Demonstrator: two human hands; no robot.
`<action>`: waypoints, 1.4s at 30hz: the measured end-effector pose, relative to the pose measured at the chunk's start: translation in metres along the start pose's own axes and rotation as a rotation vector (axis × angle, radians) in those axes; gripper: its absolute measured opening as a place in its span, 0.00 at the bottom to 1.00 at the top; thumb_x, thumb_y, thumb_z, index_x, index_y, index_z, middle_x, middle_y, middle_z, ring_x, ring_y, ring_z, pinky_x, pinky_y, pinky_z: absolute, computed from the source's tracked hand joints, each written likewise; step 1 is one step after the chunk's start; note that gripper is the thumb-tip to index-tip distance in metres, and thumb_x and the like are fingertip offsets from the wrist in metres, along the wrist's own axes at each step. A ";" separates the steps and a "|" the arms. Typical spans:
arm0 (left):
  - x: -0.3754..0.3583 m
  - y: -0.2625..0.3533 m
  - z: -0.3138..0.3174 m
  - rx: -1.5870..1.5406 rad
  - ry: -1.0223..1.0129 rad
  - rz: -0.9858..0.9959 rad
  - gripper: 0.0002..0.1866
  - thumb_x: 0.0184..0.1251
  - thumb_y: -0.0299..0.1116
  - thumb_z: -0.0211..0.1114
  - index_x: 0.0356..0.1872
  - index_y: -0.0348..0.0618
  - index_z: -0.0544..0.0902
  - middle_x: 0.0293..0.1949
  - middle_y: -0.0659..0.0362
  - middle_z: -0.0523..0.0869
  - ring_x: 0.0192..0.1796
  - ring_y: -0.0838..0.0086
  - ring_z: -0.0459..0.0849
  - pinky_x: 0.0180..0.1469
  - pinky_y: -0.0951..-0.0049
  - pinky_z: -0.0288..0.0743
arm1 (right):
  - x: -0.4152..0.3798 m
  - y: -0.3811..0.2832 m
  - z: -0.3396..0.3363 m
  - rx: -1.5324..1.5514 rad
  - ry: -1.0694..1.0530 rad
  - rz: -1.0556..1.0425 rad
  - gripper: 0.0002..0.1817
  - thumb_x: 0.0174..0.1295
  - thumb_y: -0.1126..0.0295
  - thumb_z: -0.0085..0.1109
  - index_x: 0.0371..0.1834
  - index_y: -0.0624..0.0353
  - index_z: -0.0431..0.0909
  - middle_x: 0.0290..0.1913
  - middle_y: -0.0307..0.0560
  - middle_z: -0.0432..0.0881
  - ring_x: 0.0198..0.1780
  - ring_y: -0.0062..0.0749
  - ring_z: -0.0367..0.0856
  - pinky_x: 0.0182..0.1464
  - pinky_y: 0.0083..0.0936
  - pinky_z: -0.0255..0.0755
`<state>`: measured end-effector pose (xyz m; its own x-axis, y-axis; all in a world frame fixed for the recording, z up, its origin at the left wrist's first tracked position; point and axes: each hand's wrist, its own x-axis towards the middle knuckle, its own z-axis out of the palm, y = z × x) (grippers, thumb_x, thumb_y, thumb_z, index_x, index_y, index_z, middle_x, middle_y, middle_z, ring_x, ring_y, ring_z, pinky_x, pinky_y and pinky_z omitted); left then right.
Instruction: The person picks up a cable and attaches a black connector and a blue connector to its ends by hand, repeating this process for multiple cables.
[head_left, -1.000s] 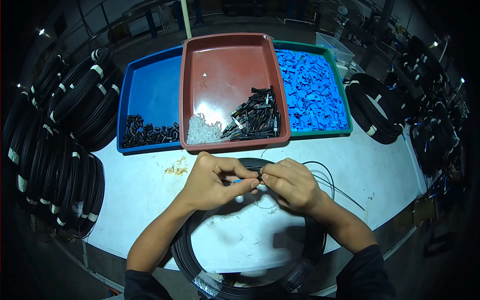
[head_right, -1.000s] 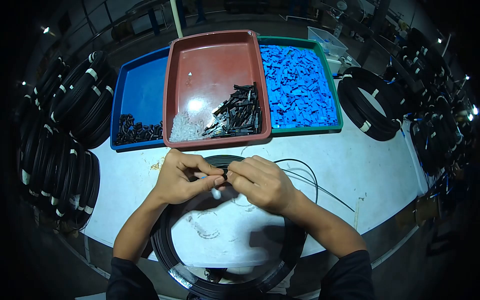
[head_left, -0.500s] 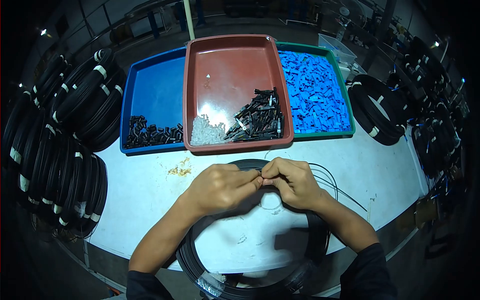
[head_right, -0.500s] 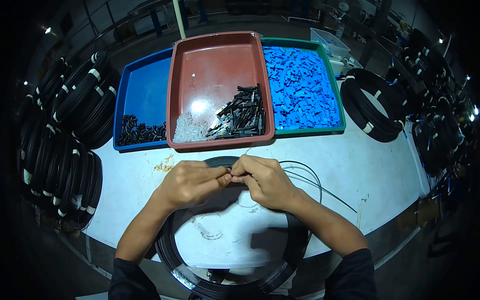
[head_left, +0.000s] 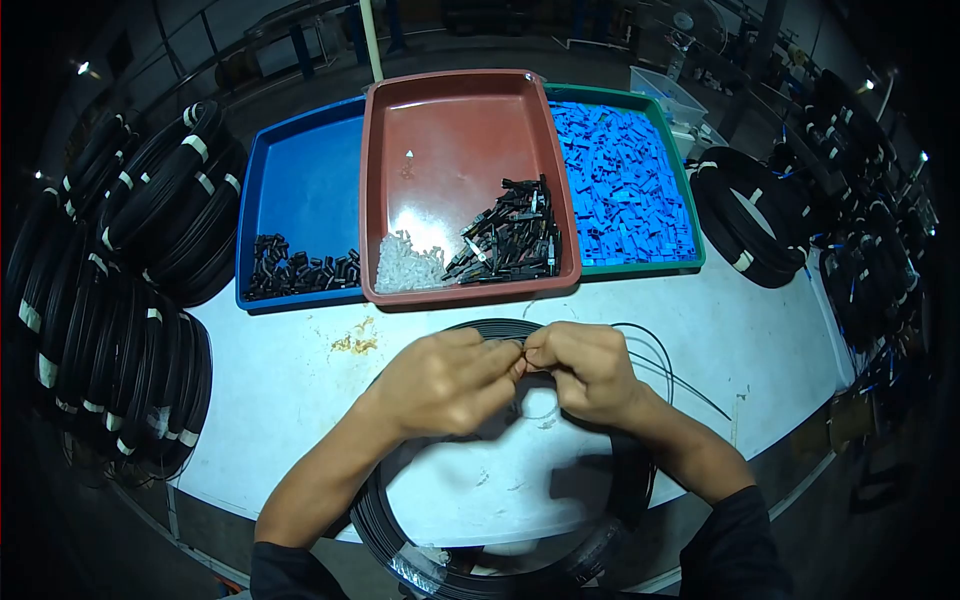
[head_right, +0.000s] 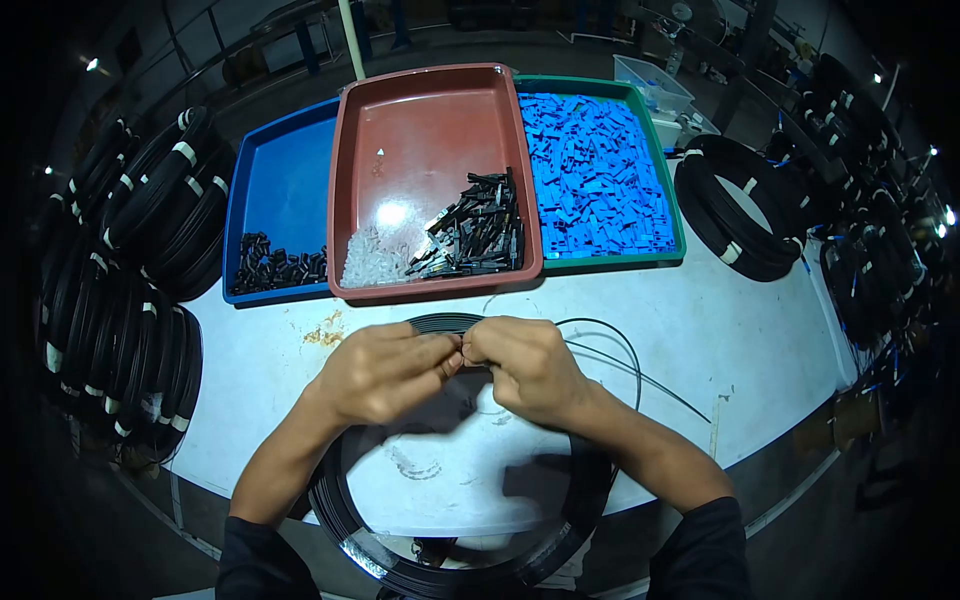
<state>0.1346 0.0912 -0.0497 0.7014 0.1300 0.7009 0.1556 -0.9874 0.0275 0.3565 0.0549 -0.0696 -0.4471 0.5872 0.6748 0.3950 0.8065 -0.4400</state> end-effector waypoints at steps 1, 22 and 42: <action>0.001 -0.001 0.000 0.256 -0.017 0.213 0.06 0.46 0.24 0.72 0.27 0.36 0.86 0.39 0.51 0.91 0.31 0.69 0.88 0.28 0.70 0.80 | 0.000 0.002 0.003 0.185 0.000 0.193 0.08 0.49 0.91 0.58 0.31 0.70 0.77 0.37 0.58 0.86 0.34 0.45 0.87 0.37 0.34 0.81; -0.004 -0.008 0.003 0.227 -0.037 0.184 0.05 0.48 0.26 0.71 0.24 0.37 0.84 0.39 0.50 0.91 0.31 0.70 0.87 0.30 0.72 0.82 | 0.003 0.005 0.008 0.236 -0.001 0.247 0.12 0.48 0.91 0.56 0.36 0.70 0.76 0.32 0.58 0.84 0.34 0.50 0.87 0.36 0.37 0.80; -0.005 -0.005 -0.006 0.191 -0.071 0.269 0.07 0.46 0.23 0.73 0.26 0.30 0.85 0.39 0.43 0.89 0.30 0.66 0.88 0.29 0.71 0.83 | 0.004 -0.001 0.003 0.351 -0.091 0.316 0.11 0.53 0.94 0.53 0.36 0.71 0.76 0.36 0.59 0.86 0.40 0.46 0.91 0.42 0.33 0.85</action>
<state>0.1263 0.0946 -0.0488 0.7804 -0.1202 0.6136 0.0814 -0.9534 -0.2904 0.3519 0.0568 -0.0679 -0.4231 0.7987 0.4279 0.2347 0.5527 -0.7996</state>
